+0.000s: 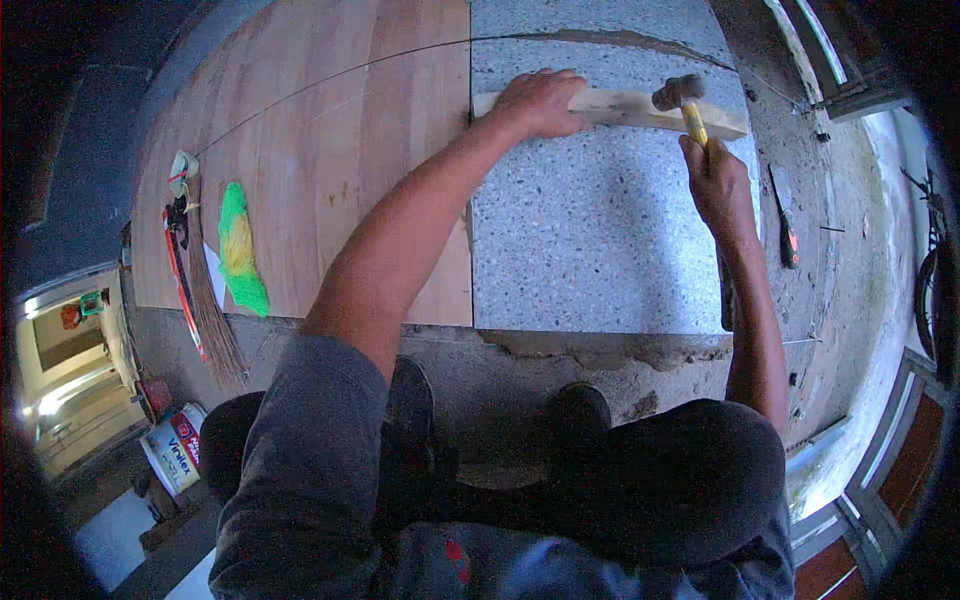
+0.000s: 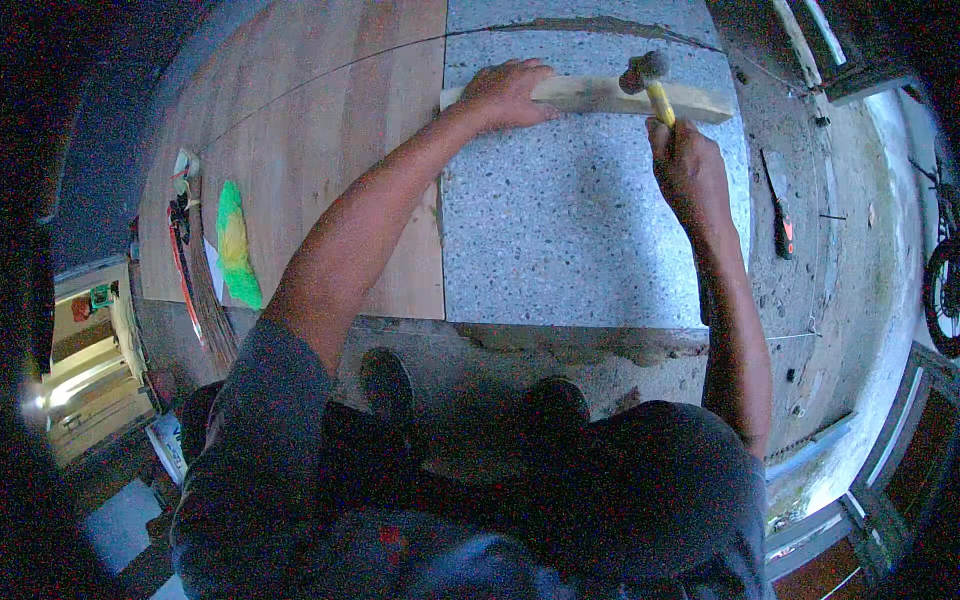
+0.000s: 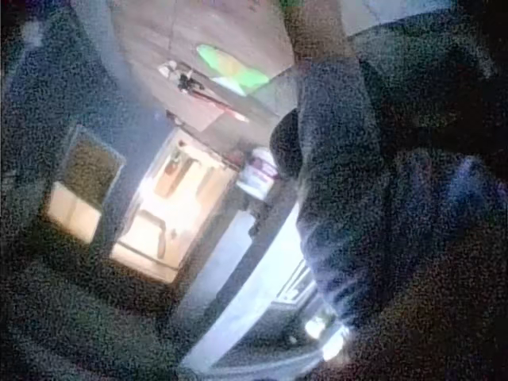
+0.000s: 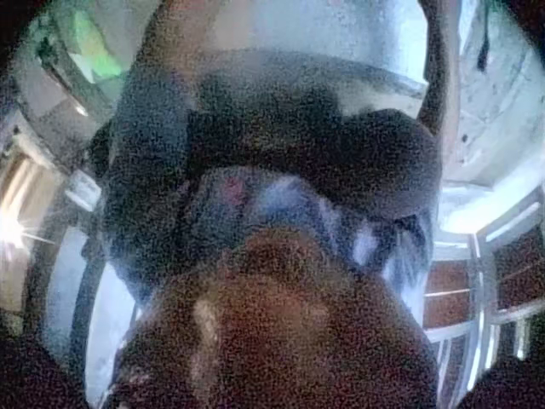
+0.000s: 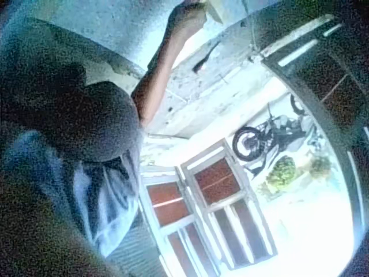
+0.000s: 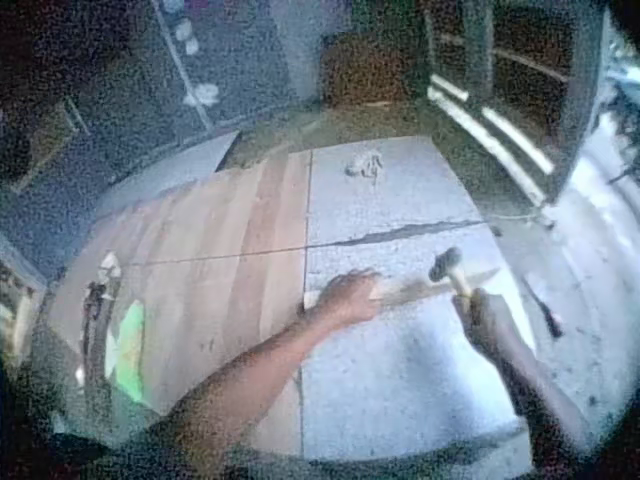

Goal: Level and tap floor tiles into place using a wooden block and a hammer.

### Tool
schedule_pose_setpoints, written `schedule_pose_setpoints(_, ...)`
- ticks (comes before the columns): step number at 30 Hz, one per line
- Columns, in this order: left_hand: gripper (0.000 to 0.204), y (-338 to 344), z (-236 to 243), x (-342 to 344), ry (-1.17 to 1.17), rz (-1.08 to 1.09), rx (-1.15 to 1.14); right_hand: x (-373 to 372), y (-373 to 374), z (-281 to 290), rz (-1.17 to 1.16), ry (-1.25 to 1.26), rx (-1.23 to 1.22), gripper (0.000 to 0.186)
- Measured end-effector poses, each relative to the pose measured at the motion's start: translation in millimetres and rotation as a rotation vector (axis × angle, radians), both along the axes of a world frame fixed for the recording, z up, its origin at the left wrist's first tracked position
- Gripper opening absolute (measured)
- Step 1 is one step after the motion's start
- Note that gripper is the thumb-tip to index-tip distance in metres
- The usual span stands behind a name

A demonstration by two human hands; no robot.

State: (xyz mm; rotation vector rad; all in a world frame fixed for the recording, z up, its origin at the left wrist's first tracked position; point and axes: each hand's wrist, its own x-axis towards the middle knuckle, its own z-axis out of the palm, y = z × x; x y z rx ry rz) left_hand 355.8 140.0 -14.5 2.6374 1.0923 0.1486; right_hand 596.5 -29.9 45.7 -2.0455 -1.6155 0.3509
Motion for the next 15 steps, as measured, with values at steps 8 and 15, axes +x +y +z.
schedule_pose_setpoints(8, 0.055, -5.7, 10.5, -1.1, 0.026, 0.019, 0.018, 5.8, -19.2, -13.4, -0.085, 0.072, -0.07, 0.043)
schedule_pose_setpoints(15, 0.065, -2.8, 8.1, -0.2, 0.076, -0.004, 0.045, 3.8, -83.6, -33.6, -0.066, 0.034, -0.122, 0.04)
